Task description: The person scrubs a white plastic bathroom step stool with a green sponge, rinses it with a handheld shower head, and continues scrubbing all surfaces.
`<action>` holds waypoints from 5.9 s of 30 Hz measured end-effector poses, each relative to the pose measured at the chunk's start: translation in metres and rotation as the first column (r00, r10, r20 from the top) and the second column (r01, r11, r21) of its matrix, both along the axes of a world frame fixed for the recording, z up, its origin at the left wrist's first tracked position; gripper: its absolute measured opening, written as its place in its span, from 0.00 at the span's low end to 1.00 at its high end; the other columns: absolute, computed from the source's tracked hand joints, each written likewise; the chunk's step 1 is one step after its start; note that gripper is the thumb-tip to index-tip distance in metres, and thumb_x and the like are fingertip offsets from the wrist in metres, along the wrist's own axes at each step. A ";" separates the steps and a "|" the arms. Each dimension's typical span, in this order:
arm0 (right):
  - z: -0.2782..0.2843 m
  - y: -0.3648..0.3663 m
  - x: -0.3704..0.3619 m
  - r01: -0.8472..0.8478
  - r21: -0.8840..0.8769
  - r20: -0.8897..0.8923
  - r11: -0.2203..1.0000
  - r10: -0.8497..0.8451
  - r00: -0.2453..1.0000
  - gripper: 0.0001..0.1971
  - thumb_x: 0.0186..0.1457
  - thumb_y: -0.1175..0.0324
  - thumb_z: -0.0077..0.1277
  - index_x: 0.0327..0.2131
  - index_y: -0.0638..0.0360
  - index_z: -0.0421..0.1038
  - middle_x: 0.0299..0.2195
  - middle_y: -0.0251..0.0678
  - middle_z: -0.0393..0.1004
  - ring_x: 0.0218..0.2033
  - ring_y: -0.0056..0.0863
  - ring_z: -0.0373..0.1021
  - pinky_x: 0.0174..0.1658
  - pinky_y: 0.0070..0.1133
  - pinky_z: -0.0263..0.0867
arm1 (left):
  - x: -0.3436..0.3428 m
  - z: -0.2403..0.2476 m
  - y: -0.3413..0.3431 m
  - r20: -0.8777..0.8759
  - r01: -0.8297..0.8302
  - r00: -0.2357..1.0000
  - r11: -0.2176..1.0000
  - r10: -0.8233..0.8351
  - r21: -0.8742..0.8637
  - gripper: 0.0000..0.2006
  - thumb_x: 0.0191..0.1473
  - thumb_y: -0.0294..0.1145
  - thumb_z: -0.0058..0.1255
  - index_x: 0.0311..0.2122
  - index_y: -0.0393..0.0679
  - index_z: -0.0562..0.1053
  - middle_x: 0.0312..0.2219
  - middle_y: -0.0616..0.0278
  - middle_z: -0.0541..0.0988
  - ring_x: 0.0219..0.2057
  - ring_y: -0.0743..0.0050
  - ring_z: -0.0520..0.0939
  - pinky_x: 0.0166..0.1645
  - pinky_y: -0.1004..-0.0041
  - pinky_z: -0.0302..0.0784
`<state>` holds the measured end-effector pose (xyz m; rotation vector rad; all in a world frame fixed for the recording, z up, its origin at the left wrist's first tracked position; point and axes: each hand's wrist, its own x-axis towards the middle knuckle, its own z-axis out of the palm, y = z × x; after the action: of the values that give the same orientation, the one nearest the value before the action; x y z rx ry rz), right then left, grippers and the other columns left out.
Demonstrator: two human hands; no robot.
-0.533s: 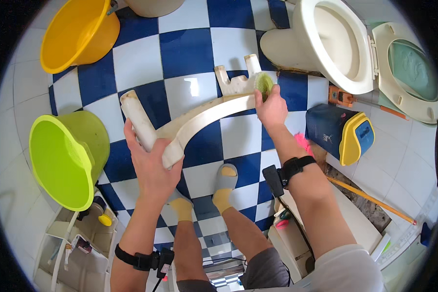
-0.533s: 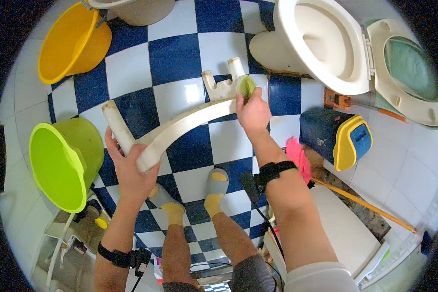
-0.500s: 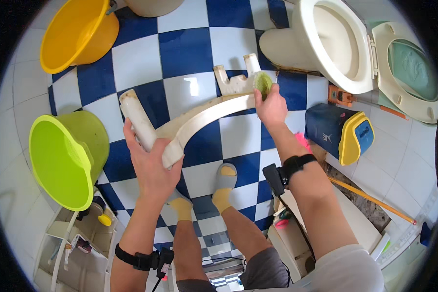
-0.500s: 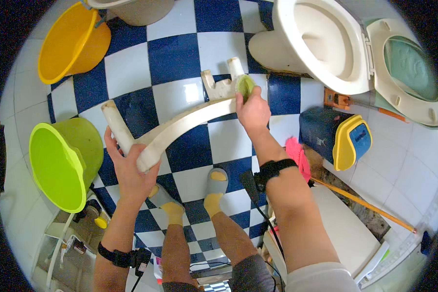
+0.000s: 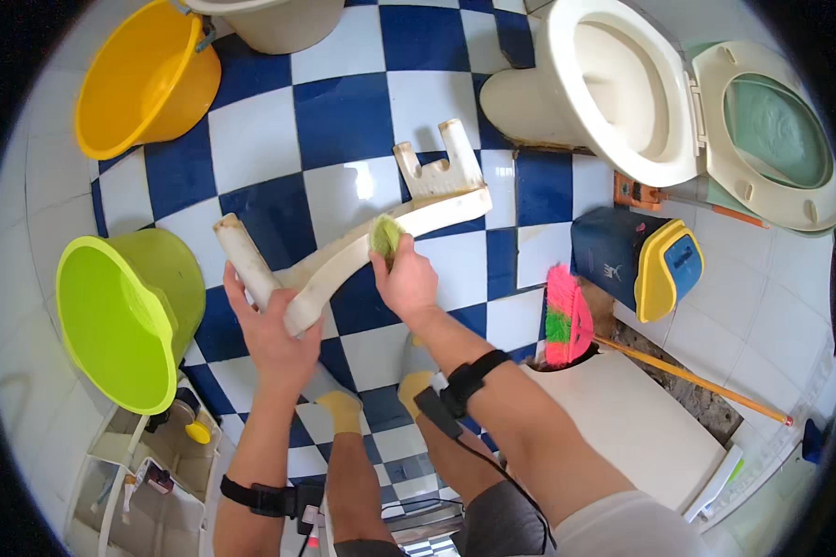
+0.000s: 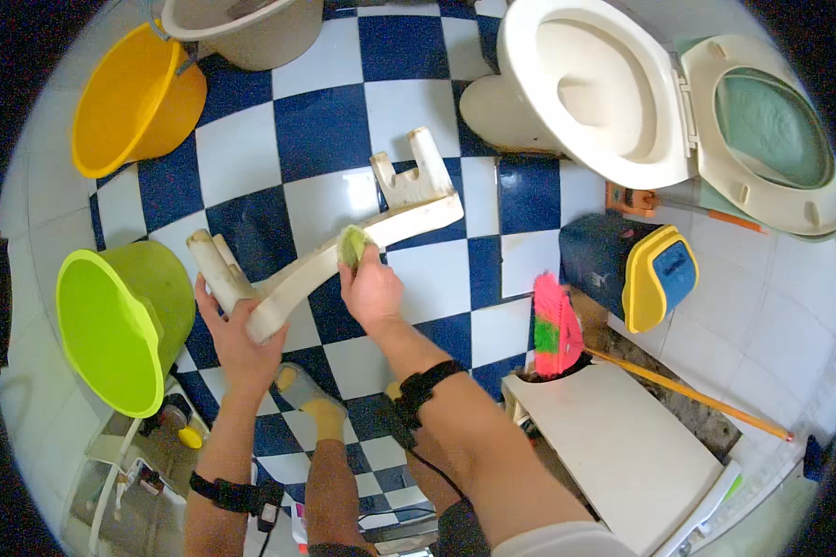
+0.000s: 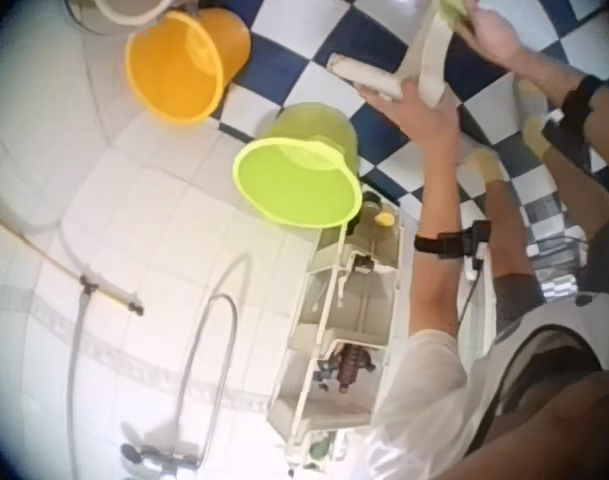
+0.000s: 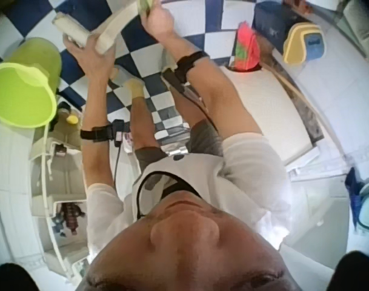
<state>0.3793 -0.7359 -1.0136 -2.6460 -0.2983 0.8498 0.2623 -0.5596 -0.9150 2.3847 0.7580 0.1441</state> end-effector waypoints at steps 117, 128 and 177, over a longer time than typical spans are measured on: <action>-0.011 0.064 -0.018 -0.141 0.212 -0.298 0.967 0.202 0.933 0.29 0.57 0.54 0.57 0.52 0.69 0.67 0.39 0.58 0.78 0.44 0.54 0.76 0.51 0.37 0.72 | -0.023 -0.074 0.031 -0.406 -0.161 0.906 0.984 0.118 -0.073 0.18 0.43 0.32 0.66 0.43 0.48 0.80 0.60 0.35 0.65 0.39 0.39 0.84 0.46 0.56 0.81; -0.011 0.076 0.005 -0.125 0.030 -0.323 0.992 0.128 0.938 0.28 0.56 0.49 0.55 0.45 0.68 0.72 0.40 0.59 0.78 0.47 0.52 0.75 0.51 0.38 0.71 | -0.020 -0.078 0.034 -0.431 -0.128 0.900 0.984 0.063 -0.125 0.21 0.43 0.34 0.65 0.46 0.52 0.80 0.61 0.37 0.65 0.41 0.41 0.84 0.47 0.56 0.81; -0.015 0.032 0.005 0.056 -0.028 -0.019 0.998 -0.057 0.998 0.20 0.59 0.55 0.55 0.43 0.63 0.67 0.33 0.57 0.79 0.37 0.55 0.77 0.42 0.43 0.72 | 0.004 -0.052 0.018 -0.306 -0.092 0.951 0.983 0.041 -0.157 0.21 0.41 0.25 0.64 0.45 0.45 0.75 0.62 0.36 0.58 0.42 0.36 0.81 0.49 0.55 0.79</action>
<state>0.3839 -0.7043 -1.0284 -2.6560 -0.2074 0.8672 0.2667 -0.5419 -0.9668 2.2442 0.9521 -0.2554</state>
